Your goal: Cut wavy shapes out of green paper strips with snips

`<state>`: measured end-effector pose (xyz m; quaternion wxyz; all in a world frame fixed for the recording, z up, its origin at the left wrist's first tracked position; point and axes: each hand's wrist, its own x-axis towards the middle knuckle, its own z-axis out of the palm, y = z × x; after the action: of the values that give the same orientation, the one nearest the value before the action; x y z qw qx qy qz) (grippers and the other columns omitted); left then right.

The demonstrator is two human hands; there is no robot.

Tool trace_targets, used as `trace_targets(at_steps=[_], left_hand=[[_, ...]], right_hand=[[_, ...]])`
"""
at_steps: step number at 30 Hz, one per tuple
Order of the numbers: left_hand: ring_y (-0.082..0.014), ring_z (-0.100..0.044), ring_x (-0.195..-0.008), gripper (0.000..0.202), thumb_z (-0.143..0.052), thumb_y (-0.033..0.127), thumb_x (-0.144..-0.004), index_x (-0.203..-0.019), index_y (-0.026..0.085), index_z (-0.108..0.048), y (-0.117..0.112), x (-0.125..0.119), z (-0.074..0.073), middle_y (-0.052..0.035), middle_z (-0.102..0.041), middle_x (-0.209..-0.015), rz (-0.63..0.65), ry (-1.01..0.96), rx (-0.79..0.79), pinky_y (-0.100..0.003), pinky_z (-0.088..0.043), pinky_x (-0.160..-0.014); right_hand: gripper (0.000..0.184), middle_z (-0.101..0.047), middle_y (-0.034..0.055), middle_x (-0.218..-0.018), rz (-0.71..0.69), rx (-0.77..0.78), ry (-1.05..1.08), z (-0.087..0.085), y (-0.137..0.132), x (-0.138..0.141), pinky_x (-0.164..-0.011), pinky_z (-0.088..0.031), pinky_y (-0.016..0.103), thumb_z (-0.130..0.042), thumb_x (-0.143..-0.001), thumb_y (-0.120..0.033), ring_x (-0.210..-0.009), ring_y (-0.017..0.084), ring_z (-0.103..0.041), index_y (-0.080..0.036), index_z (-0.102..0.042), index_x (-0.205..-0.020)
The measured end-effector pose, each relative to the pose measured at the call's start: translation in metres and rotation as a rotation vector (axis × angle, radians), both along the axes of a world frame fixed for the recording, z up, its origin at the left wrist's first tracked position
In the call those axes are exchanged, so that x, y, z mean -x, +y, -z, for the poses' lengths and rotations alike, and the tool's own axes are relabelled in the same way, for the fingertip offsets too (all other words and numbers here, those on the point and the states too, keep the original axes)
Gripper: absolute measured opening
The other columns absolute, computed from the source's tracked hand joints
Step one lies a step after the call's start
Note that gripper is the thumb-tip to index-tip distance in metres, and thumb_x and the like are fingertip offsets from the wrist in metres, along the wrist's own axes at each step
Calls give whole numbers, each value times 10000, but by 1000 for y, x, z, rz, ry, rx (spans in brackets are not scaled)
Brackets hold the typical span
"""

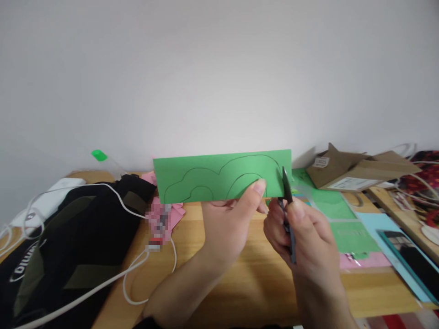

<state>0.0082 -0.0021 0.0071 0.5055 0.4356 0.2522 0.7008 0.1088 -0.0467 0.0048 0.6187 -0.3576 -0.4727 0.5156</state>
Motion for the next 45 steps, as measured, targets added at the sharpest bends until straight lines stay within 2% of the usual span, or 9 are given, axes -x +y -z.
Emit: trace_targets(at_steps=[11,16,22,26,45], left_hand=[[-101,-598,-529,357,-709,190,-857,-516,220,-608,1,0,2,54,-624,-524,-3,17,-33,-273,-539,-629],[-100,-578,-530,349,-708,180,-851,-519,230,-613,2,4,2,59,-610,-510,17,31,-1,-271,-529,-644],[-113,-595,-505,339,-716,211,-829,-508,224,-608,2,3,0,49,-624,-510,62,58,12,-276,-529,-583],[-121,-607,-525,342,-718,240,-835,-512,232,-606,1,1,2,46,-628,-515,68,51,49,-284,-546,-614],[-110,-587,-501,366,-717,223,-852,-503,221,-606,0,2,1,45,-620,-517,65,47,-8,-288,-527,-596]], right_hand=[[408,-346,-85,-473,-8,32,7,2,0,-4,-322,-165,174,-581,-961,-493,-364,51,-244,-206,-513,-679],[410,-325,-92,-472,-52,57,46,4,4,-3,-321,-153,168,-586,-951,-508,-364,49,-214,-206,-515,-684],[400,-326,-94,-478,-53,24,59,1,8,-5,-320,-160,166,-561,-965,-511,-361,49,-205,-201,-554,-712],[397,-329,-95,-477,-55,20,58,-1,7,-4,-317,-158,176,-557,-966,-510,-358,53,-205,-204,-548,-713],[402,-349,-86,-481,-25,34,32,-3,3,-6,-309,-177,188,-557,-972,-496,-354,56,-254,-204,-538,-697]])
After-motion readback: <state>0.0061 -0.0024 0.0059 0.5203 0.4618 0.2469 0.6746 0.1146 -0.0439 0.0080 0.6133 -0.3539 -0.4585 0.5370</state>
